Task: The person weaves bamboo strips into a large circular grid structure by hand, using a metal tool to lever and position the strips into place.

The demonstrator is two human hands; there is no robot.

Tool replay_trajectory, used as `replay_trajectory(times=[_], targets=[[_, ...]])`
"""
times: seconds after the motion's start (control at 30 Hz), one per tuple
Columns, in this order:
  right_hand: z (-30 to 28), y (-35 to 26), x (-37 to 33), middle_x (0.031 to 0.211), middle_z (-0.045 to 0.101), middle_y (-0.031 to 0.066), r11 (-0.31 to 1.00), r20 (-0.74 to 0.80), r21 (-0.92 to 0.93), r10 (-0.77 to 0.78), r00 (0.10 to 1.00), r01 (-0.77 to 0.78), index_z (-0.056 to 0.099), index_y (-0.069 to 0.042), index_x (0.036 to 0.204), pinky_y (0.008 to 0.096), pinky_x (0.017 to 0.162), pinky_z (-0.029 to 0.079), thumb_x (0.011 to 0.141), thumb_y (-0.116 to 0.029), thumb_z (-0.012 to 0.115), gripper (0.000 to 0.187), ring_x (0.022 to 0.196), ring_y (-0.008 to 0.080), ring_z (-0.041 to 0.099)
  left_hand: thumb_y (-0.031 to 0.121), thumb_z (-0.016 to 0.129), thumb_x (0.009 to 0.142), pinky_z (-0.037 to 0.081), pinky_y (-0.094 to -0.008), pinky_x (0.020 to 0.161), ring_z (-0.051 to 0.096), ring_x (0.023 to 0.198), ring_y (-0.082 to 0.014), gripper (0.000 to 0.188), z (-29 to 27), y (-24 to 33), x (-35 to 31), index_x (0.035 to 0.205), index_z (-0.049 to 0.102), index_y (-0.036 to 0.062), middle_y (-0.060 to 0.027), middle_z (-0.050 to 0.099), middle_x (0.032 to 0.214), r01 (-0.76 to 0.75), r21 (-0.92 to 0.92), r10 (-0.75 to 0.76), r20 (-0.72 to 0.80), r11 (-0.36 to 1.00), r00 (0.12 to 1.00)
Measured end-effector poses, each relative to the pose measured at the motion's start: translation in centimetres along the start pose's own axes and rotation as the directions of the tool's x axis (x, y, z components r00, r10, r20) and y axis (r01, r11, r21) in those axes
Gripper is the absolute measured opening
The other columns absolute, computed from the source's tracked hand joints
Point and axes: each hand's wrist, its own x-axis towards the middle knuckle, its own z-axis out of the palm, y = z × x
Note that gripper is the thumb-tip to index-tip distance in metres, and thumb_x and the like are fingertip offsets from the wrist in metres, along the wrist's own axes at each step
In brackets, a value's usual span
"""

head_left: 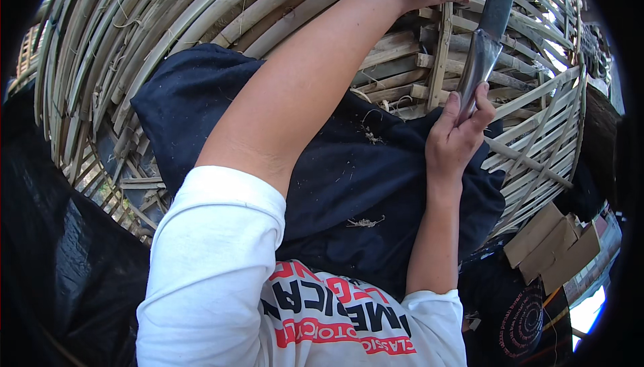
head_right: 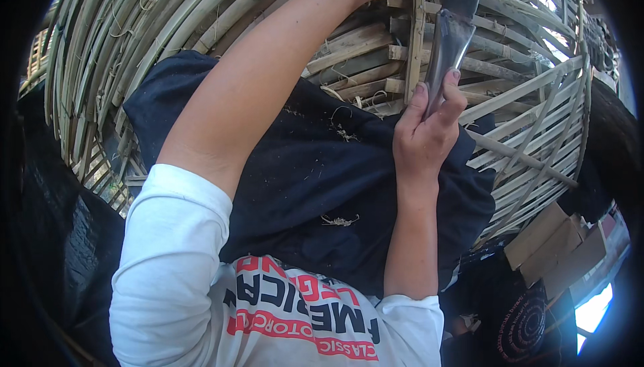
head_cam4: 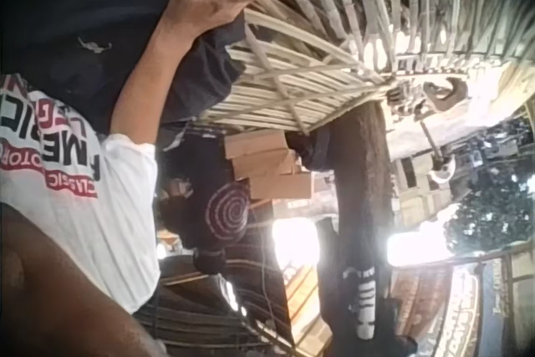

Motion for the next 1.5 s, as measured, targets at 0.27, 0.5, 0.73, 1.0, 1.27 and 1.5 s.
replay_trajectory(times=[0.27,0.5,0.73,1.0,1.27,1.5], targets=[[0.9,1.2,0.4,0.111,0.065,0.0241,0.995,-0.061,-0.014,-0.098,0.993,0.097,0.041,-0.003,0.130,0.0366,0.076,0.053,0.102,-0.013,0.056,0.033,0.083,0.0262,0.067,0.031,0.073,0.086,0.037,-0.0536,0.109,0.040,0.142,-0.0325,0.022,-0.8,0.2,0.9,0.103,0.080,0.0186,0.0000,0.071,0.123,0.035,0.052,-0.042,0.154,0.998,0.987],[0.1,0.3,1.2,0.107,0.065,0.0181,0.999,-0.054,-0.010,-0.047,0.997,0.047,0.044,-0.003,0.127,0.0368,0.073,0.051,0.101,-0.014,0.058,0.031,0.079,0.0209,0.065,0.033,0.072,0.086,0.037,-0.0532,0.107,0.038,0.144,-0.0314,0.023,0.5,-0.2,0.4,0.102,0.080,0.0179,0.0004,0.070,0.124,0.001,-0.058,-0.002,-0.007,0.998,1.000],[0.6,0.5,1.4,0.114,0.065,0.0282,0.999,0.072,-0.053,-0.009,0.997,0.013,0.041,-0.003,0.126,0.0426,0.084,0.053,0.100,-0.010,0.057,0.031,0.098,0.0350,0.071,0.036,0.074,0.085,0.035,-0.0524,0.110,0.040,0.143,-0.0324,0.024,-0.5,-0.3,1.0,0.101,0.080,0.0196,-0.0004,0.072,0.119,0.059,0.204,-0.105,0.220,0.977,0.970],[-0.1,1.1,0.7,0.110,0.059,0.0201,0.939,-0.066,0.332,0.117,0.991,-0.089,0.036,0.000,0.133,0.0280,0.071,0.048,0.101,-0.011,0.056,0.039,0.081,0.0145,0.059,0.045,0.077,0.082,0.034,-0.0551,0.114,0.035,0.146,-0.0308,0.037,-0.2,0.2,0.0,0.111,0.078,0.0219,0.0002,0.068,0.129,0.074,-0.037,-0.070,0.101,0.997,0.992],[-0.7,0.4,1.9,0.095,0.063,0.0127,0.843,-0.040,0.481,0.293,0.955,-0.238,0.039,0.005,0.137,0.0257,0.066,0.048,0.100,-0.016,0.057,0.046,0.069,0.0094,0.057,0.042,0.078,0.083,0.032,-0.0587,0.114,0.031,0.148,-0.0302,0.037,-0.8,0.2,0.5,0.113,0.077,0.0204,-0.0004,0.068,0.128,0.051,-0.038,-0.046,0.138,0.998,0.989],[-0.5,0.1,1.9,0.095,0.071,0.0178,0.903,0.000,0.351,0.264,0.964,-0.247,0.055,0.006,0.125,0.0337,0.081,0.053,0.097,-0.027,0.066,0.045,0.086,0.0208,0.070,0.032,0.071,0.091,0.029,-0.0607,0.114,0.024,0.151,-0.0305,0.029,-2.1,0.6,0.7,0.115,0.076,0.0170,-0.0035,0.067,0.130,0.107,-0.137,-0.076,0.219,0.985,0.973]])
